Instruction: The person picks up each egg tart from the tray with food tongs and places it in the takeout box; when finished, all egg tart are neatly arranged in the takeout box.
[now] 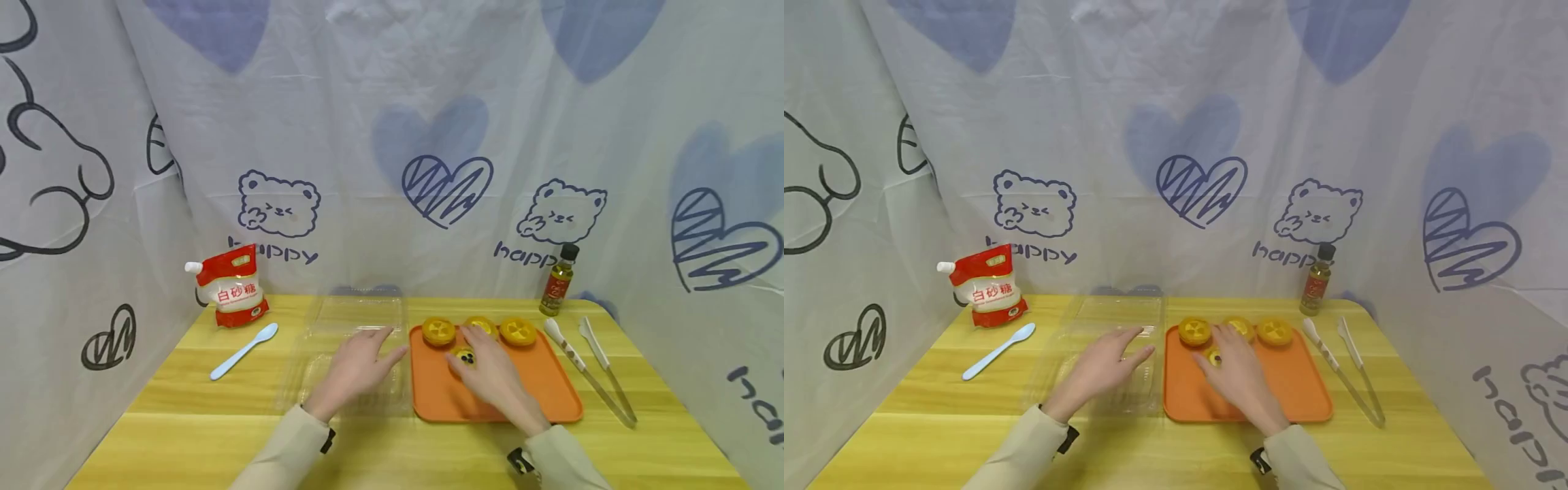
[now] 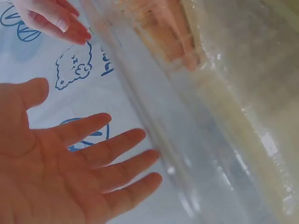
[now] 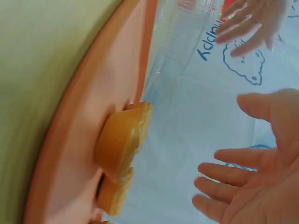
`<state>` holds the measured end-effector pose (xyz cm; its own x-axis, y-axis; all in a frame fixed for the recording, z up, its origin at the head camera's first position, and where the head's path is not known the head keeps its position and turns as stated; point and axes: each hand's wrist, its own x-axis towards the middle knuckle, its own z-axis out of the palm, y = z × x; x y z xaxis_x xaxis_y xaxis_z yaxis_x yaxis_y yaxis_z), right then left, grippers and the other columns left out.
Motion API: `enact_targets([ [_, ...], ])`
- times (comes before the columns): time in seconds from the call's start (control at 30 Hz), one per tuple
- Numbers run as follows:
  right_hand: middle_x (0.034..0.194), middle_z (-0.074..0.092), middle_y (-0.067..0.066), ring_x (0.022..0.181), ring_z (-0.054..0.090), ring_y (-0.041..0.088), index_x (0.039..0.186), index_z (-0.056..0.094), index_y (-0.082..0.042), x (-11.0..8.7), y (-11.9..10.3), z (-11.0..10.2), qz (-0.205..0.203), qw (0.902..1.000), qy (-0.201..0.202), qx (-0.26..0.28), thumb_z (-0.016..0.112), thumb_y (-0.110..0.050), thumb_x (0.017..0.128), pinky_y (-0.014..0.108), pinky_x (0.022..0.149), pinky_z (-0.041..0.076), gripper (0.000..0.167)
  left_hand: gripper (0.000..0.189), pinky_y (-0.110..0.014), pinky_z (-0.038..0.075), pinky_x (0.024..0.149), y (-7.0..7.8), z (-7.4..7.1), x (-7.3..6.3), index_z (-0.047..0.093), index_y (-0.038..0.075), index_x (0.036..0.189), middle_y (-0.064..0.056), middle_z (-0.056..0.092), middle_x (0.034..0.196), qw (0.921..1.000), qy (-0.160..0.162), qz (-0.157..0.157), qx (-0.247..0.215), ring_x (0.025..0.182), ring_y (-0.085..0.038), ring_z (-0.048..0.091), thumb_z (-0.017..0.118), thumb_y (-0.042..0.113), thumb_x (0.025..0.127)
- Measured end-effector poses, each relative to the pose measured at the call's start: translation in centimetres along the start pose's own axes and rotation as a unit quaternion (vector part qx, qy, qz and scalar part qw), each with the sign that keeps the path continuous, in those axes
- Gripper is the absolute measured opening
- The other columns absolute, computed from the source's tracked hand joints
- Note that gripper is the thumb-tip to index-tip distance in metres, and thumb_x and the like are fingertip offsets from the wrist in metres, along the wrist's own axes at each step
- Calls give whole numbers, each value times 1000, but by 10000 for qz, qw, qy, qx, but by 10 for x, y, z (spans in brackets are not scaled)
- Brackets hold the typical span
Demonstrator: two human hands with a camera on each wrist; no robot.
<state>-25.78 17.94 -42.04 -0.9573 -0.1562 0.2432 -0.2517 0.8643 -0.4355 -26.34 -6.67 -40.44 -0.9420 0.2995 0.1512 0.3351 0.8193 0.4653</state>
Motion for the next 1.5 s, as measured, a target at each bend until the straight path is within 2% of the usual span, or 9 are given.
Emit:
enact_targets([
  [0.17,135,60,17,125,56,34,140,52,-4,-1,13,-2,254,9883,365,1461,64,-35,95,51,104,48,56,56,-50,53,95,-12,-8,-1,63,11,129,-12,66,124,9957,-113,9,-915,113,-30,62,48,55,98],
  [0.33,112,72,10,104,68,25,120,69,-7,-1,30,-6,452,9776,575,1975,65,-30,95,40,89,57,34,38,-38,57,79,-27,-18,-2,70,14,115,-6,71,107,9884,-209,-7,-1506,94,-19,66,57,44,97],
  [0.43,102,74,11,94,69,22,111,72,-4,-1,44,-11,756,9670,429,2395,63,-27,96,30,80,58,29,32,-34,56,70,-39,-22,0,69,10,113,-4,71,98,9803,-361,239,-1929,81,-17,66,60,35,97],
  [0.6,85,69,12,79,67,19,105,67,7,-6,69,-21,1176,9354,42,3334,59,-19,99,26,71,59,28,29,-40,58,64,-61,-36,4,67,10,115,-4,70,91,9586,-1116,829,-2484,75,-31,68,58,32,99],
  [0.73,80,64,4,74,62,15,105,65,5,-9,91,-31,1274,9272,-285,3512,59,-23,99,30,70,59,29,28,-42,57,62,-79,-48,2,67,12,116,-8,70,92,9517,-1435,856,-2576,72,-28,66,57,32,99],
  [0.9,84,65,1,76,62,13,111,63,7,-15,113,-49,1125,9331,-419,3390,60,-23,99,30,70,58,32,33,-38,56,60,-100,-61,-2,64,6,124,-19,69,95,9473,-1567,669,-2714,70,-25,63,57,28,99],
  [1.17,94,69,-8,79,60,7,119,61,7,-23,159,-73,745,9582,-365,2739,62,-21,97,26,67,55,36,37,-31,53,58,-135,-72,-12,63,9,125,-16,70,98,9408,-1559,92,-3009,67,-18,58,59,34,98],
  [1.3,95,68,-19,82,62,1,125,58,8,-30,184,-81,750,9592,-267,2711,64,-21,96,26,65,54,42,34,-25,50,56,-150,-74,-14,66,7,119,-20,69,98,9391,-1528,-48,-3078,64,-16,55,62,33,96],
  [1.5,102,68,-22,95,66,0,132,54,6,-40,211,-91,845,9510,-500,2932,65,-19,95,23,78,57,46,30,-23,48,55,-167,-76,-19,68,2,114,-18,69,95,9333,-1495,-214,-3259,62,-13,53,64,25,95],
])
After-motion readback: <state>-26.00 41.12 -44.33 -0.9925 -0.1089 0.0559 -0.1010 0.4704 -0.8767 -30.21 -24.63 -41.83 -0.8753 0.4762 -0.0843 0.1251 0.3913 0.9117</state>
